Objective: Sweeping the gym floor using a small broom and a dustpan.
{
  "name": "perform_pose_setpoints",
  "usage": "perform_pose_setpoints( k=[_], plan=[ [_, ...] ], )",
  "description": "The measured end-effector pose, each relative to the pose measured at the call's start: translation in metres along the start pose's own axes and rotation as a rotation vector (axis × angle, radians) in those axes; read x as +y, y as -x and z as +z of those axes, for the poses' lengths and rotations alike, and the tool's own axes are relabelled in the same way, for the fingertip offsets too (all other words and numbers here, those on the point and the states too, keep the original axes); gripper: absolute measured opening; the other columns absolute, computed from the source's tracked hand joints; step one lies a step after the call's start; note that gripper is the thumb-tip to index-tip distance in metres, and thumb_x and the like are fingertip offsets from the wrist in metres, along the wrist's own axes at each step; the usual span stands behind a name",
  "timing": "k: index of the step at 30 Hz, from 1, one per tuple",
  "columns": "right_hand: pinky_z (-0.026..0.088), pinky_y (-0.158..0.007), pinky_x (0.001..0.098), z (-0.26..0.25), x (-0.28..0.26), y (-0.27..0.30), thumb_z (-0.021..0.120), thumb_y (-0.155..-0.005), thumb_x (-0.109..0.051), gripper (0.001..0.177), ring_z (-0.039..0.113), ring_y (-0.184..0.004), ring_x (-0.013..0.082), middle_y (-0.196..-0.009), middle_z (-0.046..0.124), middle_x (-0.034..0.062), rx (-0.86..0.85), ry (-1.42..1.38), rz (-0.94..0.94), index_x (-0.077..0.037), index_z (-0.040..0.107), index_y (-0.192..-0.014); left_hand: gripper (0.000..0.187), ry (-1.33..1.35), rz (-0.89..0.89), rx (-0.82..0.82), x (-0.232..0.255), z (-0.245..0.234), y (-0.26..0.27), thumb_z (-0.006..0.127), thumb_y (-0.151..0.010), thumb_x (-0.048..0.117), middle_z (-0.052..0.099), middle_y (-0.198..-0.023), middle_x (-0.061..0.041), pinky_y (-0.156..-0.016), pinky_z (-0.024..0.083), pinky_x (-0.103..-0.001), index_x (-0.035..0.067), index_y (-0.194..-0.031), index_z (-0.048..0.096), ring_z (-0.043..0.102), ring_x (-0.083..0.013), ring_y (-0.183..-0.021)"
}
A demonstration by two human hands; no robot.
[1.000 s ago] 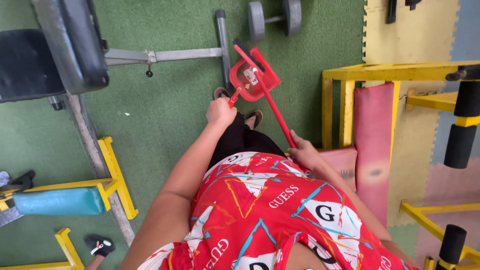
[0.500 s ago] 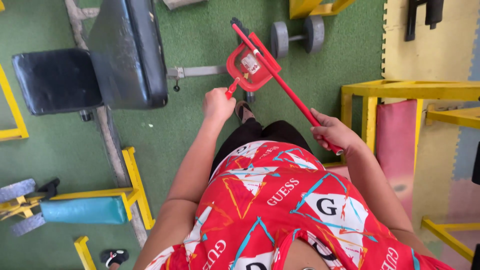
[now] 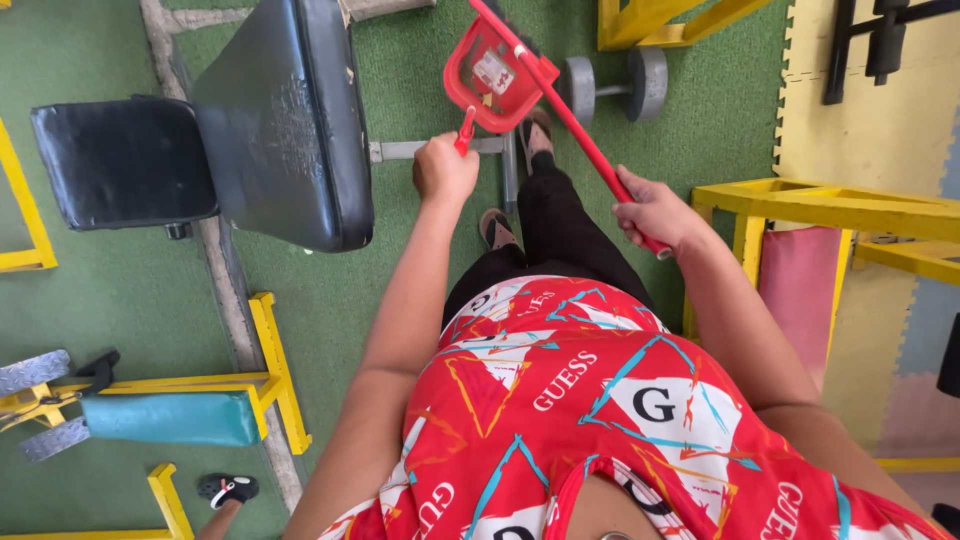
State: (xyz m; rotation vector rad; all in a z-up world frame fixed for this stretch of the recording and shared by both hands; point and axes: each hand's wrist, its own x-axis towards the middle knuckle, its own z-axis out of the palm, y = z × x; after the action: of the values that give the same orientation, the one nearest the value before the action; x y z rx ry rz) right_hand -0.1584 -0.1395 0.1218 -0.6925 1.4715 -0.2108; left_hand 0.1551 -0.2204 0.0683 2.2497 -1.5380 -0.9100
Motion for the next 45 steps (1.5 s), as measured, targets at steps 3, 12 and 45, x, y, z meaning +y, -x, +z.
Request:
perform_pose_setpoints(
  k=[3, 12, 45],
  plan=[
    [0.043, -0.044, 0.0263, -0.018, -0.028, -0.036, 0.059, -0.094, -0.004, 0.084, 0.050, -0.049, 0.0094, -0.068, 0.054, 0.0003, 0.030, 0.085, -0.013, -0.017, 0.018, -0.166, 0.020, 0.028, 0.028, 0.033, 0.013, 0.014, -0.029, 0.074, -0.077, 0.022, 0.075, -0.087, -0.018, -0.075, 0.057, -0.051, 0.013, -0.095, 0.078, 0.071, -0.0415, -0.086],
    [0.043, -0.041, 0.0336, -0.085, -0.141, -0.116, 0.059, -0.093, -0.012, 0.083, 0.052, -0.048, 0.0135, -0.069, 0.056, 0.0036, 0.096, 0.384, 0.031, -0.021, 0.019, -0.166, 0.034, 0.055, -0.111, 0.105, 0.088, 0.049, -0.128, 0.074, -0.074, 0.021, 0.076, -0.092, -0.015, -0.073, 0.058, -0.049, 0.020, -0.107, 0.078, 0.072, -0.0393, -0.085],
    [0.042, -0.045, 0.0299, -0.242, -0.194, -0.328, 0.060, -0.088, -0.003, 0.083, 0.049, -0.048, 0.0135, -0.070, 0.055, 0.0031, -0.111, 0.175, 0.160, -0.019, 0.034, -0.165, 0.018, -0.120, -0.214, -0.057, 0.182, 0.089, -0.374, 0.075, -0.078, 0.023, 0.076, -0.090, -0.015, -0.076, 0.059, -0.051, 0.019, -0.095, 0.080, 0.073, -0.0384, -0.086]
  ],
)
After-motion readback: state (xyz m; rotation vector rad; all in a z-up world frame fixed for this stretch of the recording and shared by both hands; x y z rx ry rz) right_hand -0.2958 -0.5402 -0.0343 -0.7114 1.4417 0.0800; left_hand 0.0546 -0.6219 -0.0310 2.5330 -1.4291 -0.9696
